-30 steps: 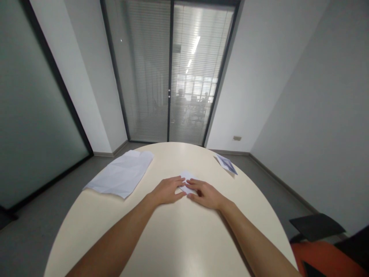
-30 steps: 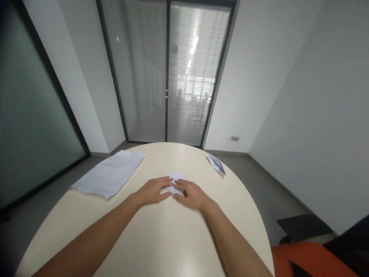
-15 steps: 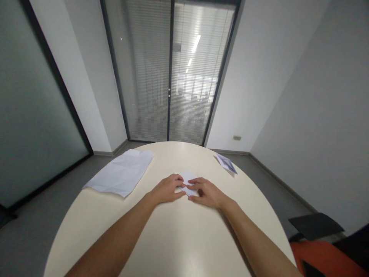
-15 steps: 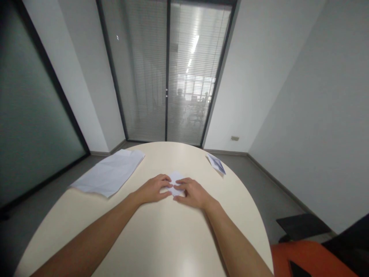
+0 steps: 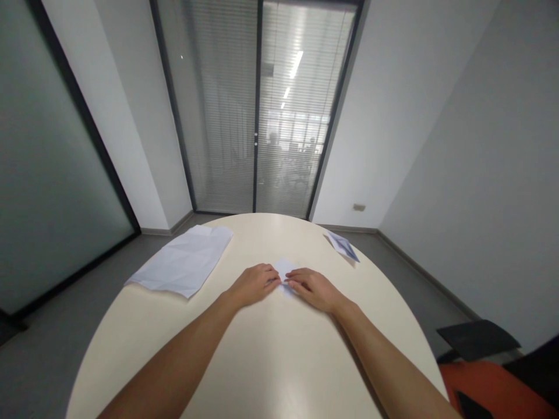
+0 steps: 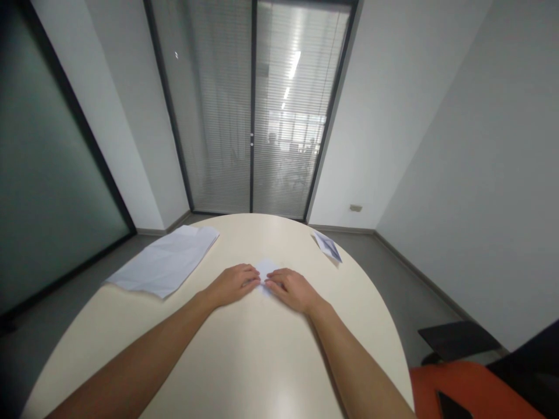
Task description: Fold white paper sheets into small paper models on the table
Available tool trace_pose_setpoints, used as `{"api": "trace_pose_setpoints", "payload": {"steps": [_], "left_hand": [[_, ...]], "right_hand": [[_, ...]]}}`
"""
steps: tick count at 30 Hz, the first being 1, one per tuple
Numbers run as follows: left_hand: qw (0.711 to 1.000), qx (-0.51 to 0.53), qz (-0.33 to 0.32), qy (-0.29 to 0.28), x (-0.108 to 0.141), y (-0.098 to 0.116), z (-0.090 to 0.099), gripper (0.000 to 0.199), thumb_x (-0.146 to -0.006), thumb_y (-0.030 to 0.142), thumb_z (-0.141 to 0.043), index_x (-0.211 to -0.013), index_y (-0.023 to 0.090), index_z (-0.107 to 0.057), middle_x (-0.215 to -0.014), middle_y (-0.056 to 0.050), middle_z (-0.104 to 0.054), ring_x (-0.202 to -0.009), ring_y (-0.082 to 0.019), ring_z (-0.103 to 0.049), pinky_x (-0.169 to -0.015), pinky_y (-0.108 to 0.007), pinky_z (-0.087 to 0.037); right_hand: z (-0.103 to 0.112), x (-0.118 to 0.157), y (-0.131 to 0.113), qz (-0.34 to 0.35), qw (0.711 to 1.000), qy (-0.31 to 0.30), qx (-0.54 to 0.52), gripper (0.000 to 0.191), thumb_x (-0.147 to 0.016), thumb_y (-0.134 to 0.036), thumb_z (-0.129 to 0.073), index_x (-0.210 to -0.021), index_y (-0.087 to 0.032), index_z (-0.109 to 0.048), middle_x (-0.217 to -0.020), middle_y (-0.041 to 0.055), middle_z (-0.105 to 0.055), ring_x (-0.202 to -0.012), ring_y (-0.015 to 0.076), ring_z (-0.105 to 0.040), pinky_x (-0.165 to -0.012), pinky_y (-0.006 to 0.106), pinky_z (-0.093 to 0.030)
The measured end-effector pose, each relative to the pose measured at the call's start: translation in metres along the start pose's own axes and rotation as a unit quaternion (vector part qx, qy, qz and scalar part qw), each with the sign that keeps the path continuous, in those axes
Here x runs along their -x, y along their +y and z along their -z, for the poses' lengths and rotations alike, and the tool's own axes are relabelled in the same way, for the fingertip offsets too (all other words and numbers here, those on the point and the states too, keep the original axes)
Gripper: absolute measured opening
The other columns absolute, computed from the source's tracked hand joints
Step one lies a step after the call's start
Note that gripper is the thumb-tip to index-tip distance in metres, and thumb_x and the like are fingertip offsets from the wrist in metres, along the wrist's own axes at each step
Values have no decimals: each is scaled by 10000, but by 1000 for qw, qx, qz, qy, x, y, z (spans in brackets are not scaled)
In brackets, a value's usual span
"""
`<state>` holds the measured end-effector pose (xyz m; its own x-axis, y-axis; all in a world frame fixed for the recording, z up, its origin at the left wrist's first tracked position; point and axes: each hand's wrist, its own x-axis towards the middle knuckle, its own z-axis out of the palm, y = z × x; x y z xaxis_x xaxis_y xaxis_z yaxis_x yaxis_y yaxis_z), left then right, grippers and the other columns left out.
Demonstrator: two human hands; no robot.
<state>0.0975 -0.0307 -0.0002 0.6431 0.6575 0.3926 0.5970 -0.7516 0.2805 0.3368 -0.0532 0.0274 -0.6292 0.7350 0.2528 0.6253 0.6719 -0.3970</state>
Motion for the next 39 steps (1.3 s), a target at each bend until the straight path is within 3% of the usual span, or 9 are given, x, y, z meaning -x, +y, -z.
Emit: {"api": "trace_pose_setpoints", "payload": {"steps": [12,27,33,39], "left_hand": [[998,-14,61,12,-3,5,1,236,-1007,299,-479,-1048,222,-698,-1012,-29,-734,-1010,-202,-634,-879,-306,-483],[992,11,115,41,-2,5,-3,243,-965,270,-494,-1162,247,-635,-933,-11,-739,-848,-180,-677,-807,-283,-486],[992,28,104,64,-4,0,-7,195,-974,252,-499,-1054,217,-674,-960,-25,-728,-857,-176,-672,-790,-271,-488],[989,50,112,86,-7,1,-9,205,-957,180,-518,-1099,202,-665,-1032,-34,-703,-890,-163,-658,-841,-267,-492]], "right_hand": [[0,2,12,-27,999,32,-8,319,-1004,-375,-463,-1014,-189,-721,-982,84,-742,-895,217,-662,-826,323,-487],[-6,1,19,-92,993,64,-33,297,-1004,-332,-437,-1155,-209,-662,-976,65,-743,-799,204,-673,-718,298,-479],[-9,-1,22,-68,993,88,-30,370,-999,-282,-425,-1303,-218,-627,-1138,99,-721,-995,236,-667,-865,334,-492],[-15,-1,29,-78,992,94,14,459,-976,-220,-426,-1423,-182,-519,-1072,113,-710,-938,227,-661,-841,331,-501]]}}
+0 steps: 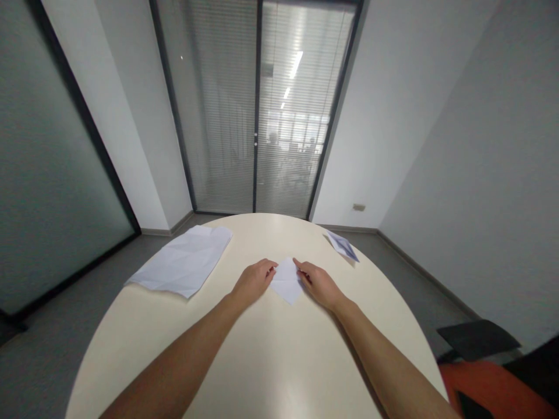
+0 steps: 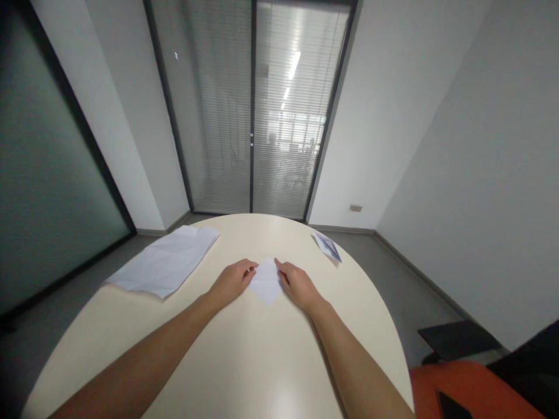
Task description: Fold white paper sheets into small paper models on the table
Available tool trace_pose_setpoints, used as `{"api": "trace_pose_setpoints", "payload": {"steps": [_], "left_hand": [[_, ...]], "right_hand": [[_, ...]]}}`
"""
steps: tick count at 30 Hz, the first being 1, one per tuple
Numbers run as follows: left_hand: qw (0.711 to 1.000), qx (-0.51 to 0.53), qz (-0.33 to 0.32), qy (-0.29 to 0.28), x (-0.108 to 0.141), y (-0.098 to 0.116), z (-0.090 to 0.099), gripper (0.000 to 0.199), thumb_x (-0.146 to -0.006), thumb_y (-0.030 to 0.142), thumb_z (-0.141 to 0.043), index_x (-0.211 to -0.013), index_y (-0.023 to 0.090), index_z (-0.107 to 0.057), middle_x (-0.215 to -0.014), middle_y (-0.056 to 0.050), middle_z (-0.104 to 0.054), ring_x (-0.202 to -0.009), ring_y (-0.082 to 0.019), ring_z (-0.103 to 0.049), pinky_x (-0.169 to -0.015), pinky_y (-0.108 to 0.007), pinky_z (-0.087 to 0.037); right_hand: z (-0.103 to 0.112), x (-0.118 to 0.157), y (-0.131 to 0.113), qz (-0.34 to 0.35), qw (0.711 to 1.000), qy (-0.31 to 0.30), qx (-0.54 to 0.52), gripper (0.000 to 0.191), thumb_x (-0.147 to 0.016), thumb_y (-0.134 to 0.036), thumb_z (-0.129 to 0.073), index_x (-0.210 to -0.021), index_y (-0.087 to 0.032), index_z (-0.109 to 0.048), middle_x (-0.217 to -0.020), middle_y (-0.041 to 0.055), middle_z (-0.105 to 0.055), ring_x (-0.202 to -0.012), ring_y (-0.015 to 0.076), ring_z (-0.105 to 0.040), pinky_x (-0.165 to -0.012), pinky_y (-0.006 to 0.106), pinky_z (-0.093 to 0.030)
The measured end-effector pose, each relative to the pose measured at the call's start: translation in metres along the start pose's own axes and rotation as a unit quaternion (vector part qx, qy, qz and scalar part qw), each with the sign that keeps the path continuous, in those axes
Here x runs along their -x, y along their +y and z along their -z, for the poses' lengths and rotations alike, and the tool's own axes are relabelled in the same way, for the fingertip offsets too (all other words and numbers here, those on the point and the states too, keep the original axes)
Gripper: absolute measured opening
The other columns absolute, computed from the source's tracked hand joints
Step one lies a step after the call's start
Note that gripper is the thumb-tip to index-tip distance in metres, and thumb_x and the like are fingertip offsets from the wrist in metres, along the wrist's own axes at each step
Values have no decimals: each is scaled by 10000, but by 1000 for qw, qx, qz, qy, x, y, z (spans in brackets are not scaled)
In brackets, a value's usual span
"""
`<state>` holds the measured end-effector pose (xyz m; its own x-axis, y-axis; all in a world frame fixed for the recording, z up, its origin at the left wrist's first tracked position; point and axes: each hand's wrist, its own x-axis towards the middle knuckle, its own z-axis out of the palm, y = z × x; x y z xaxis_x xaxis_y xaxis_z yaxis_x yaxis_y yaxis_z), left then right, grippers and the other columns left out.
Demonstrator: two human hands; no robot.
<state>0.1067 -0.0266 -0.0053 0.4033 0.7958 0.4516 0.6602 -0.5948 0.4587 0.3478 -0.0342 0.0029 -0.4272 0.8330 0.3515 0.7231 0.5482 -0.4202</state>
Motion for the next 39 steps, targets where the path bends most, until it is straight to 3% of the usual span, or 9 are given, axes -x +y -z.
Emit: {"api": "trace_pose_setpoints", "payload": {"steps": [4,7,14,19,23,28,31,34,39], "left_hand": [[1000,3,18,-3,0,1,-2,245,-933,138,-540,-1149,195,-640,-1084,-38,-696,-902,-161,-659,-860,-271,-500],[999,-7,32,-4,0,2,-3,283,-923,119,-540,-1181,203,-621,-1105,-38,-692,-931,-162,-659,-877,-271,-503],[996,-76,34,-26,2,9,0,305,-939,121,-511,-1192,229,-642,-1163,-43,-655,-1058,-176,-629,-956,-293,-499],[995,-76,-30,-50,4,6,-1,374,-940,93,-496,-1216,267,-678,-1357,-24,-603,-1211,-186,-566,-1039,-324,-475],[994,-60,-66,-69,2,-2,-7,357,-930,79,-516,-1168,249,-720,-1339,-34,-647,-1228,-195,-582,-1076,-367,-460],[993,-44,-66,-82,1,-5,-8,325,-941,103,-507,-1139,229,-732,-1292,-39,-681,-1216,-178,-617,-1092,-352,-446],[993,-50,-64,-87,1,-1,-4,342,-908,83,-513,-1133,217,-733,-1270,-44,-694,-1206,-183,-624,-1088,-347,-445],[992,-69,-69,-83,2,6,0,333,-884,84,-520,-1109,209,-730,-1259,-54,-697,-1178,-200,-632,-1068,-356,-453],[989,-112,-58,-80,1,18,4,241,-923,170,-507,-1060,204,-702,-1122,-82,-727,-1076,-239,-653,-953,-383,-484]], "right_hand": [[-7,0,5,-30,998,26,-38,439,-947,-207,-478,-1385,-219,-516,-1184,95,-685,-910,193,-672,-856,328,-516],[-10,0,6,-35,998,30,-53,337,-939,-197,-487,-1259,-230,-589,-1135,73,-701,-907,189,-674,-879,341,-518],[-11,-2,4,27,999,28,-31,304,-928,-148,-505,-1170,-213,-678,-1191,91,-692,-1115,227,-621,-1012,403,-475],[-11,-2,6,10,1000,19,2,292,-929,-171,-533,-1141,-236,-724,-1272,97,-663,-1160,244,-604,-1032,436,-475],[-7,-3,0,33,999,20,34,283,-945,-194,-530,-1133,-240,-737,-1281,101,-664,-1168,257,-600,-1019,463,-480],[-4,-3,-13,111,993,-42,22,373,-1006,-280,-461,-1342,-229,-615,-1376,110,-617,-1285,262,-548,-1105,495,-407],[-5,-1,-15,94,989,-108,19,462,-1024,-371,-426,-1464,-242,-485,-1513,110,-478,-1418,302,-408,-1157,573,-313],[-5,1,-12,70,988,-137,18,516,-1022,-416,-421,-1512,-255,-409,-1572,100,-383,-1468,336,-306,-1157,631,-270],[7,0,-11,120,985,-122,-16,402,-1014,-341,-454,-1379,-236,-585,-1468,94,-533,-1399,272,-446,-1204,528,-274]]}}
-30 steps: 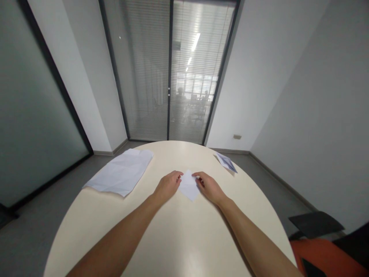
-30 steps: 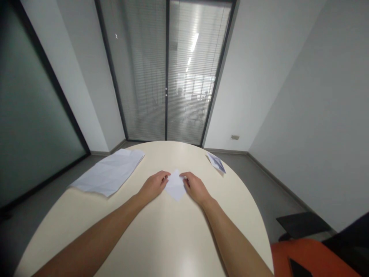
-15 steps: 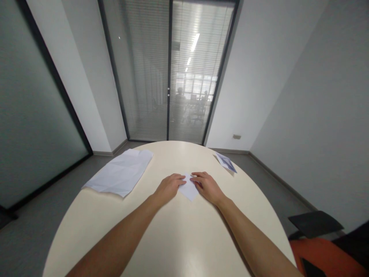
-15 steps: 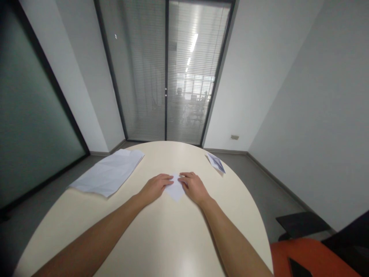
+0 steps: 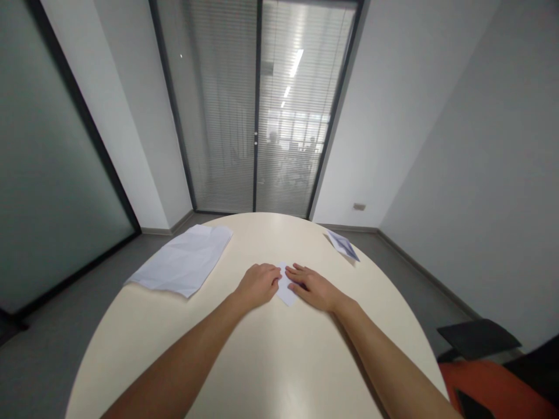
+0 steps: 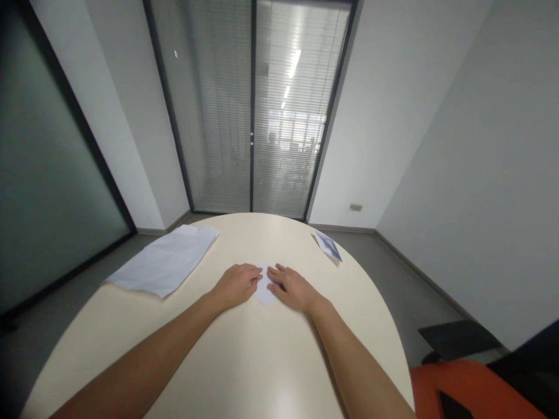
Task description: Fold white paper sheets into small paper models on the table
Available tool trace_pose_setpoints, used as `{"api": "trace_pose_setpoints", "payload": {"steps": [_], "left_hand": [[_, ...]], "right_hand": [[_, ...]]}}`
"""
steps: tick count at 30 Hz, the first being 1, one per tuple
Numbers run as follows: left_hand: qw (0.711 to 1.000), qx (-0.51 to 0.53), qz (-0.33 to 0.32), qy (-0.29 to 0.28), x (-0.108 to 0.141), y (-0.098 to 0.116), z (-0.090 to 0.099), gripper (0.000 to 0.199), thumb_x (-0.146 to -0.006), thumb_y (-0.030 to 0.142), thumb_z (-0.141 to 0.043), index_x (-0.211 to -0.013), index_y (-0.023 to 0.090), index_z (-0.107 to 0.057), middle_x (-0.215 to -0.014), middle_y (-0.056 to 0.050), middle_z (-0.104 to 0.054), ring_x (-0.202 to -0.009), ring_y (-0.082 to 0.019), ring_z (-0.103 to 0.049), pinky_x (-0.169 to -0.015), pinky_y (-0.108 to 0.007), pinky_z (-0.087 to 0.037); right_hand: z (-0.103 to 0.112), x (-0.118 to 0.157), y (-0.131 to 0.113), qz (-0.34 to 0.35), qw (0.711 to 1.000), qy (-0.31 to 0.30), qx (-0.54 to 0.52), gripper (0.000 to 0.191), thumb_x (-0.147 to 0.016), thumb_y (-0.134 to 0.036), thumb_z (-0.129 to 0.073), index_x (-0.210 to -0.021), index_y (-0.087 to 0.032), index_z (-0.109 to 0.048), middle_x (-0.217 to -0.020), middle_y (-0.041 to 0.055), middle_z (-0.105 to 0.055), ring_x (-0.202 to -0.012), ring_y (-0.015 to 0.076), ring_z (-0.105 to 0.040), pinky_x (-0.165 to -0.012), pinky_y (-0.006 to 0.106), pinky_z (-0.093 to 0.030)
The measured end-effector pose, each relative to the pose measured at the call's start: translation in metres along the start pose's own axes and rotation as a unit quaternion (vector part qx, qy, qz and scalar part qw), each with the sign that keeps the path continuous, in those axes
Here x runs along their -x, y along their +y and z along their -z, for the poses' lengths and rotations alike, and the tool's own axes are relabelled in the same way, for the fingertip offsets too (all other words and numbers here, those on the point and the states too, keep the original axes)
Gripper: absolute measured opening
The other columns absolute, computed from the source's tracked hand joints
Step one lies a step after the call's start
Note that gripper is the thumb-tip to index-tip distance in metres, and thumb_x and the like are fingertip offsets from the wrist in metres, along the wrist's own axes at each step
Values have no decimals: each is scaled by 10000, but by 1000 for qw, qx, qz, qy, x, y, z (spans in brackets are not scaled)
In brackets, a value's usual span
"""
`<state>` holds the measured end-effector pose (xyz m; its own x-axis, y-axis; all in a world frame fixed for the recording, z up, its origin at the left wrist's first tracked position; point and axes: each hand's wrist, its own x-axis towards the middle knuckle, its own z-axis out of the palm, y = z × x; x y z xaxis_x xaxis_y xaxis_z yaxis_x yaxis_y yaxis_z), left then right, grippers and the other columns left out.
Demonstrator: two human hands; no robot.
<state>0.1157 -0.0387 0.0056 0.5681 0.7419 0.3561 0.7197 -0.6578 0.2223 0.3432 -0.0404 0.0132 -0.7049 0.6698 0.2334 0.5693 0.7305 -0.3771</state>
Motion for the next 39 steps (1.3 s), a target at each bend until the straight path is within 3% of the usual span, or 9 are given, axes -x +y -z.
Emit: {"api": "trace_pose_setpoints", "payload": {"steps": [4,9,14,20,35,39], "left_hand": [[999,-39,22,-10,-2,6,5,168,-919,224,-534,-988,196,-684,-1028,-94,-724,-1021,-265,-635,-877,-392,-478],[998,-50,30,-7,0,10,6,178,-930,316,-555,-976,193,-676,-1017,-109,-717,-1034,-302,-586,-869,-431,-459],[998,-57,10,-14,3,10,5,220,-949,332,-529,-1040,199,-680,-1111,-114,-691,-1061,-297,-561,-878,-423,-453],[999,-33,-34,-26,5,3,7,284,-973,357,-498,-1182,292,-679,-1199,-80,-660,-1056,-289,-561,-862,-412,-454],[999,-48,-8,-20,5,12,3,327,-948,414,-529,-1179,237,-677,-1289,-119,-636,-1144,-319,-567,-955,-470,-437],[998,-58,-4,-20,6,15,3,419,-912,493,-569,-1204,205,-655,-1361,-147,-592,-1175,-334,-565,-998,-484,-426]], "right_hand": [[14,5,-1,23,1000,1,-20,316,-1003,-298,-467,-1206,-241,-703,-1335,72,-653,-1305,238,-555,-1214,485,-285],[20,12,7,5,1000,13,5,273,-969,-295,-520,-1096,-228,-752,-1167,85,-740,-1234,245,-610,-1165,499,-350],[16,13,5,-7,998,52,46,274,-940,-314,-568,-1122,-229,-755,-1234,115,-701,-1205,267,-601,-1051,468,-462],[14,9,-6,1,998,34,53,314,-965,-324,-536,-1196,-233,-728,-1242,123,-681,-1161,255,-603,-1011,424,-477],[38,20,0,-87,993,15,81,225,-874,-294,-595,-784,-244,-796,-1055,66,-753,-992,239,-673,-796,320,-528],[35,20,1,-94,992,25,85,220,-865,-274,-580,-838,-246,-797,-1062,57,-751,-1001,237,-669,-807,324,-528]]}}
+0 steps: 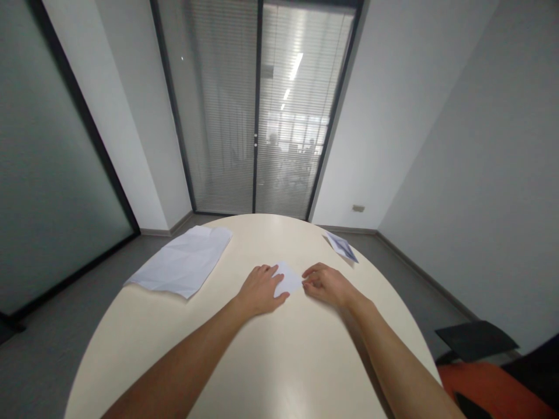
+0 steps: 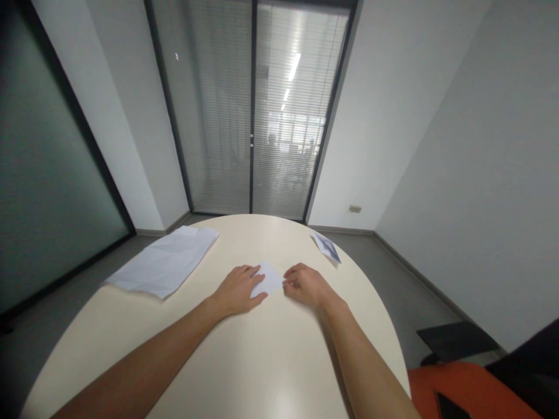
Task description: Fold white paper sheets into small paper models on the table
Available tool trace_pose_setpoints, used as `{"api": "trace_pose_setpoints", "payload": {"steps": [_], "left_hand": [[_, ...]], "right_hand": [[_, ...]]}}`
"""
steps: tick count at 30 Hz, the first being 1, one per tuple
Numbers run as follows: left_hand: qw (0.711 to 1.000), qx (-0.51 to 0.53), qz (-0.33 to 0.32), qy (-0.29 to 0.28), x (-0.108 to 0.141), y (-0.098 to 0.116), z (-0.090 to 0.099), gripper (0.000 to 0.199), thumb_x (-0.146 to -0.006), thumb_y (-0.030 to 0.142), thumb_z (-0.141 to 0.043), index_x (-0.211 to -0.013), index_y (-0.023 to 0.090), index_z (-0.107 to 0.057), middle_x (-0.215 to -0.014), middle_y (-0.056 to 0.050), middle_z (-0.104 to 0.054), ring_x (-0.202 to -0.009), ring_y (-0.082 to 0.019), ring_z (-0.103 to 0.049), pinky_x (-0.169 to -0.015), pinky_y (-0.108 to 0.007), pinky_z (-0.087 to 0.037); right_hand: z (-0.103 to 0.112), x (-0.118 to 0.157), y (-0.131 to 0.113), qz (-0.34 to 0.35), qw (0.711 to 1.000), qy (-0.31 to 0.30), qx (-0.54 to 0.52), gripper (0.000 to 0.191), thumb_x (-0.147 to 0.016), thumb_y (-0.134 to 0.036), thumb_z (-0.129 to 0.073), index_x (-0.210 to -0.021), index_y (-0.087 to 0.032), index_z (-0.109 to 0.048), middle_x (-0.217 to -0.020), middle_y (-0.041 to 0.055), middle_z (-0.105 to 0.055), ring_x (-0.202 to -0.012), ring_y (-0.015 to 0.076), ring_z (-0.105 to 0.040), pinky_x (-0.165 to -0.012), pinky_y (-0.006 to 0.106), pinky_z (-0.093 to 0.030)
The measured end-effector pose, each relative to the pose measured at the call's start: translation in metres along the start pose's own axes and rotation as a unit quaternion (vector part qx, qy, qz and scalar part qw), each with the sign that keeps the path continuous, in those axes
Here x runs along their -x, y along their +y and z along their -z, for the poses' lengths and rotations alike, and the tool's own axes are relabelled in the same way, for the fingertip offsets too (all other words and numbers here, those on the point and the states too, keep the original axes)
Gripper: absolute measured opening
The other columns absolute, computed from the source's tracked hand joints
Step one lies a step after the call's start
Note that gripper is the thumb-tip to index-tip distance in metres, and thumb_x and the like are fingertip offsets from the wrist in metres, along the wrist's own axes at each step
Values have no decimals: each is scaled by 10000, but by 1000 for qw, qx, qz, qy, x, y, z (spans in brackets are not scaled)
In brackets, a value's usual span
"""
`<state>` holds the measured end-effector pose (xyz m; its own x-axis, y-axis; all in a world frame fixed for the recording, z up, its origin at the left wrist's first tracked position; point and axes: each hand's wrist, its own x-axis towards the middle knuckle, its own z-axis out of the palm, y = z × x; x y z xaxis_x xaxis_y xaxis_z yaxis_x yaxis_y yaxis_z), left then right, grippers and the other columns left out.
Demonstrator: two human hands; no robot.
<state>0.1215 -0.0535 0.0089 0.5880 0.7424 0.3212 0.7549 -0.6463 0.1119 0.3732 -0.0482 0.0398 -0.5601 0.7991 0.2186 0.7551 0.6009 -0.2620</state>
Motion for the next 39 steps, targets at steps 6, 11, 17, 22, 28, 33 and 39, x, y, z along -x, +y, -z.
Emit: {"api": "trace_pose_setpoints", "payload": {"steps": [6,11,17,22,28,33,39], "left_hand": [[1000,6,19,-1,0,-1,-2,413,-923,495,-553,-1169,180,-656,-1364,-164,-582,-1216,-327,-563,-1004,-465,-443],[1000,9,29,-5,0,-4,0,330,-940,434,-528,-1127,196,-660,-1253,-128,-609,-1069,-278,-628,-937,-410,-492],[1000,17,24,4,2,-4,1,404,-906,506,-564,-1137,188,-658,-1230,-125,-612,-1092,-278,-613,-959,-403,-491],[1000,7,14,16,2,-4,-1,432,-879,533,-607,-1116,178,-671,-1241,-147,-631,-1146,-306,-587,-974,-438,-482],[999,-5,-9,33,1,-3,-5,299,-947,428,-552,-1110,209,-673,-1249,-115,-660,-1153,-296,-590,-945,-443,-500],[998,28,-18,49,-1,-3,-8,187,-940,251,-550,-1073,215,-677,-1133,-77,-708,-1080,-246,-635,-954,-393,-498],[994,87,-31,53,-2,-6,-7,239,-964,176,-460,-1068,216,-671,-991,-47,-726,-950,-210,-679,-886,-343,-517]], "right_hand": [[-5,0,3,-9,1000,12,-8,238,-839,-261,-611,-1012,-222,-771,-1041,75,-749,-1047,246,-654,-918,353,-503],[-12,0,9,9,1000,11,-22,224,-872,-295,-625,-1030,-241,-775,-1068,65,-744,-1048,235,-652,-904,343,-504],[-15,-2,7,23,999,16,-34,194,-898,-295,-624,-1010,-242,-773,-1046,58,-745,-1019,225,-657,-906,341,-499],[-13,-3,-1,30,999,19,-35,220,-949,-329,-568,-976,-228,-761,-985,59,-743,-971,218,-654,-860,327,-502],[-15,-5,-8,57,998,27,-29,315,-1007,-343,-462,-937,-207,-737,-910,71,-732,-926,215,-639,-847,333,-492],[-15,-5,-9,49,997,38,-40,276,-995,-355,-486,-919,-208,-707,-888,68,-714,-894,212,-634,-825,336,-492],[-16,-2,-5,33,996,65,-56,317,-894,-356,-639,-1177,-213,-636,-1144,92,-680,-1038,237,-625,-924,385,-502]]}}
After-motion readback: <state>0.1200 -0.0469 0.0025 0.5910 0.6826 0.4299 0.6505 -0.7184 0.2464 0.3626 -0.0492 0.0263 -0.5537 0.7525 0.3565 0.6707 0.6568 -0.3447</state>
